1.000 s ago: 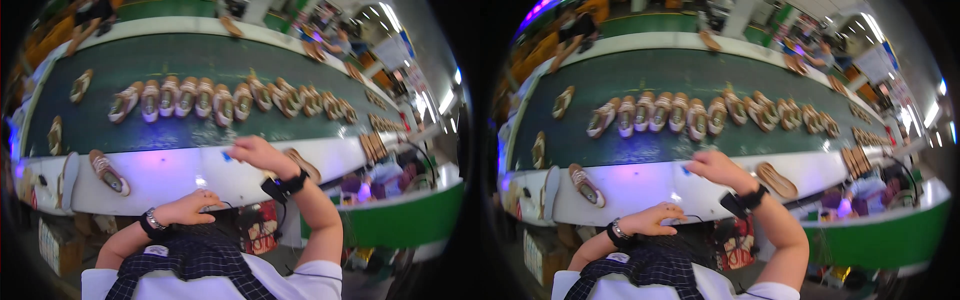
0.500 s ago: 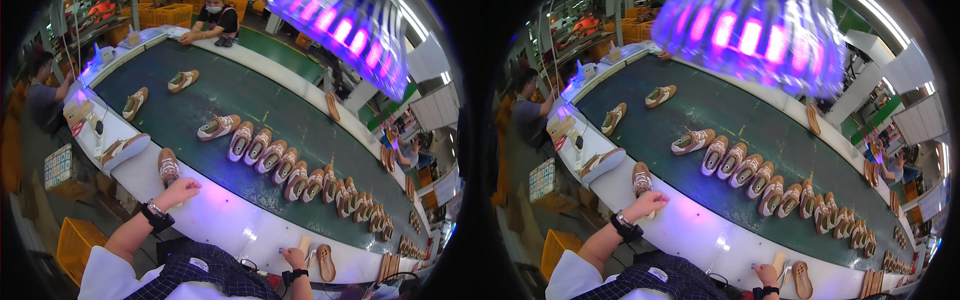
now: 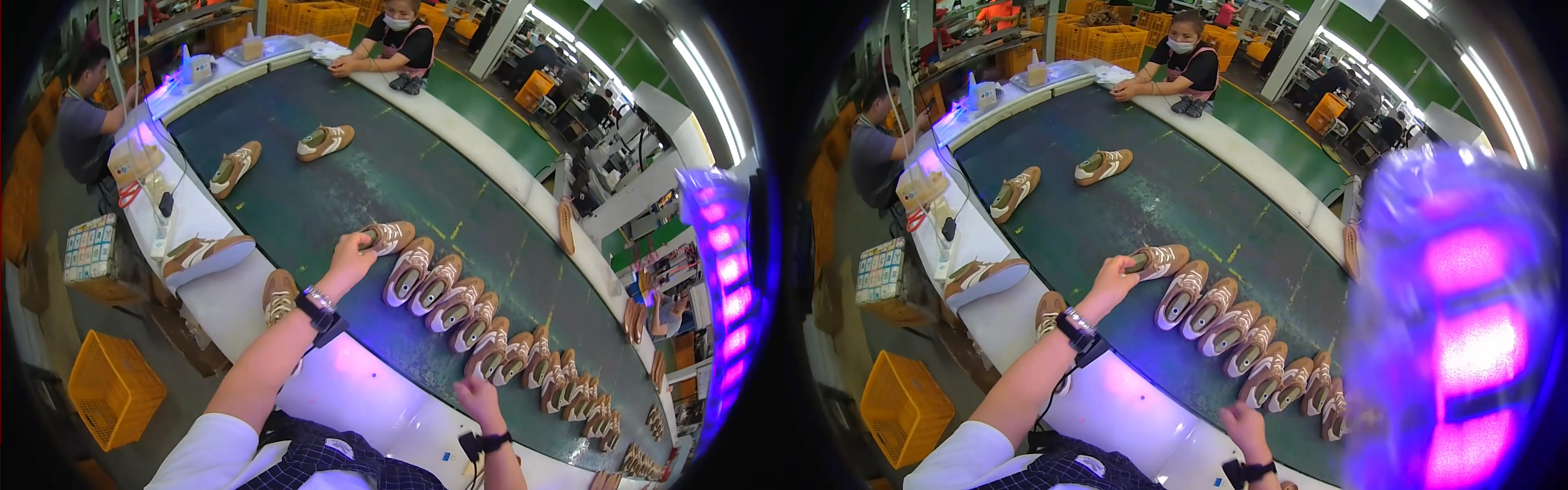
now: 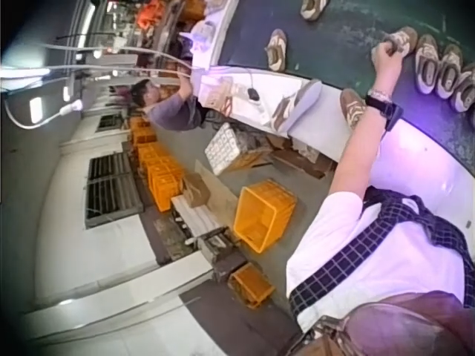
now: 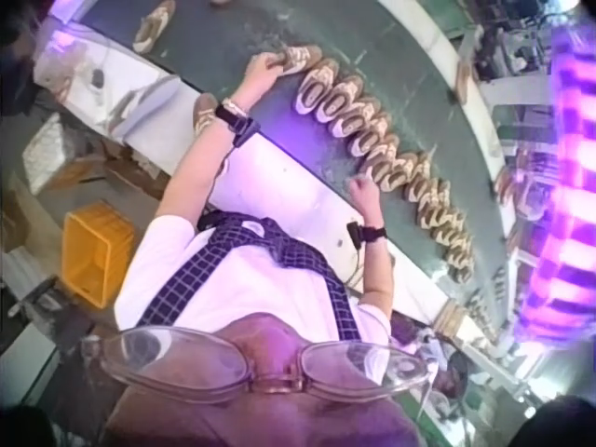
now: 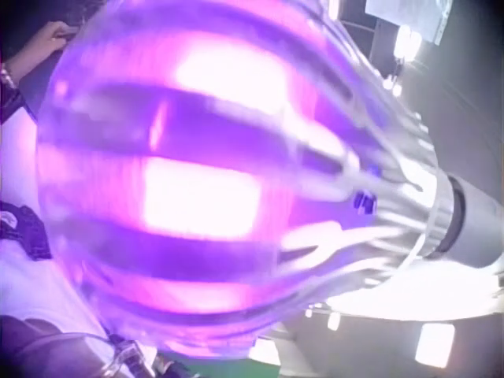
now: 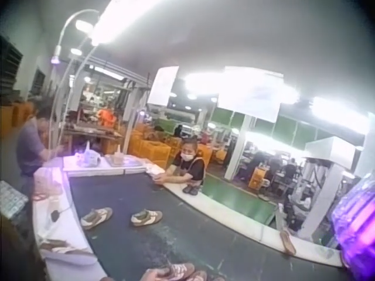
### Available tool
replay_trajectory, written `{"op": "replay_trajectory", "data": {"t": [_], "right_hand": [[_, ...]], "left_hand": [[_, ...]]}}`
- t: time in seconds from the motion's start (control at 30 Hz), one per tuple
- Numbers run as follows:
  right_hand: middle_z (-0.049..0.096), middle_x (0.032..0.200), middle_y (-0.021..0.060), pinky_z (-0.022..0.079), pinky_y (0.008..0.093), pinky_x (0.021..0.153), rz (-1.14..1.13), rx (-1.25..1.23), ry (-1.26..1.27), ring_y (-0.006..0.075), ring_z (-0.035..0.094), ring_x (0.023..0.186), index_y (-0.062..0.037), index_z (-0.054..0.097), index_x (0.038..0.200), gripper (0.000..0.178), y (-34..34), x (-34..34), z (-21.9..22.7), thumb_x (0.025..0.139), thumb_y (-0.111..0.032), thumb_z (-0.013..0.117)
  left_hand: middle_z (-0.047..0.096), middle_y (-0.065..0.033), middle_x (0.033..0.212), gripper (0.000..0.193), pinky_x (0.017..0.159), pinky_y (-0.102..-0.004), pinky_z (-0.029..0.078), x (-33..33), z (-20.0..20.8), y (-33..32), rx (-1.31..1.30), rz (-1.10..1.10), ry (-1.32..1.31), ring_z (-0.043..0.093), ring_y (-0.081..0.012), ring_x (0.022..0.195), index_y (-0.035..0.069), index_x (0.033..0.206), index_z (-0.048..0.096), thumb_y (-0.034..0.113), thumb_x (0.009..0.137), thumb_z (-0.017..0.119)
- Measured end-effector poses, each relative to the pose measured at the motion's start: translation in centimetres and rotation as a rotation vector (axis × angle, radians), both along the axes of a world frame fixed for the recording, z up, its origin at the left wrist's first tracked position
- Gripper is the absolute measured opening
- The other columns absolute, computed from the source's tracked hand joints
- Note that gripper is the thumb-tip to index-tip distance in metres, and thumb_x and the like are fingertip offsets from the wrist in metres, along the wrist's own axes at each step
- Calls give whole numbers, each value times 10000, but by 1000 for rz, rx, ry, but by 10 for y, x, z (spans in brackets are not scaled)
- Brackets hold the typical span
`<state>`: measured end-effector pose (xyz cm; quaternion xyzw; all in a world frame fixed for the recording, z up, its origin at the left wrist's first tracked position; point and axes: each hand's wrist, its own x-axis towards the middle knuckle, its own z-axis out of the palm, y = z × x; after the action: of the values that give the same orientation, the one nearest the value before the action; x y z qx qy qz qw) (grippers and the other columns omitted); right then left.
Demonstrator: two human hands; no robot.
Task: Inspecting and pairing shoe components on a conveyor belt in a manufacturing facility.
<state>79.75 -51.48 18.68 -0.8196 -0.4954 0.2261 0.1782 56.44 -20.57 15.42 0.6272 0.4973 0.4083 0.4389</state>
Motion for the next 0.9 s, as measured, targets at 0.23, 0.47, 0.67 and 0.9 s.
{"op": "replay_trajectory", "data": {"t": [0.23, 0.47, 0.67, 0.9], "right_hand": [[624, 973, 213, 479, 395, 751, -69, 378, 90, 352, 612, 893, 19, 521, 1080, 463, 222, -58, -56, 757, -278, 667], [378, 1216, 283, 473, 417, 853, -337, 70, -95, 442, 552, 963, 119, 321, 1178, 800, 284, -85, -88, 651, -313, 741], [490, 1137, 311, 480, 438, 826, -255, 32, -165, 435, 560, 981, 71, 365, 1097, 669, 264, -76, -85, 645, -258, 731], [607, 932, 294, 481, 446, 818, -370, 32, -160, 427, 602, 901, 87, 392, 1056, 605, 265, -73, -117, 689, -297, 683]], "left_hand": [[346, -171, 1402, 558, 1041, -491, 277, 29, -70, 67, 25, 172, 637, 277, -361, 1316, 30, 1241, 448, 152, 715, 590], [626, -171, 1055, 635, 875, -430, 466, 11, -75, 91, -35, -145, 724, 610, -345, 968, 118, 1279, 427, 187, 683, 635], [611, -261, 1025, 570, 872, -395, 478, 27, -59, 61, -310, -240, 635, 598, -360, 999, -86, 1107, 480, 203, 653, 668], [655, -186, 811, 540, 527, -321, 559, -5, -8, -34, -586, -346, 216, 671, -257, 620, -101, 976, 562, 283, 636, 732]]}}
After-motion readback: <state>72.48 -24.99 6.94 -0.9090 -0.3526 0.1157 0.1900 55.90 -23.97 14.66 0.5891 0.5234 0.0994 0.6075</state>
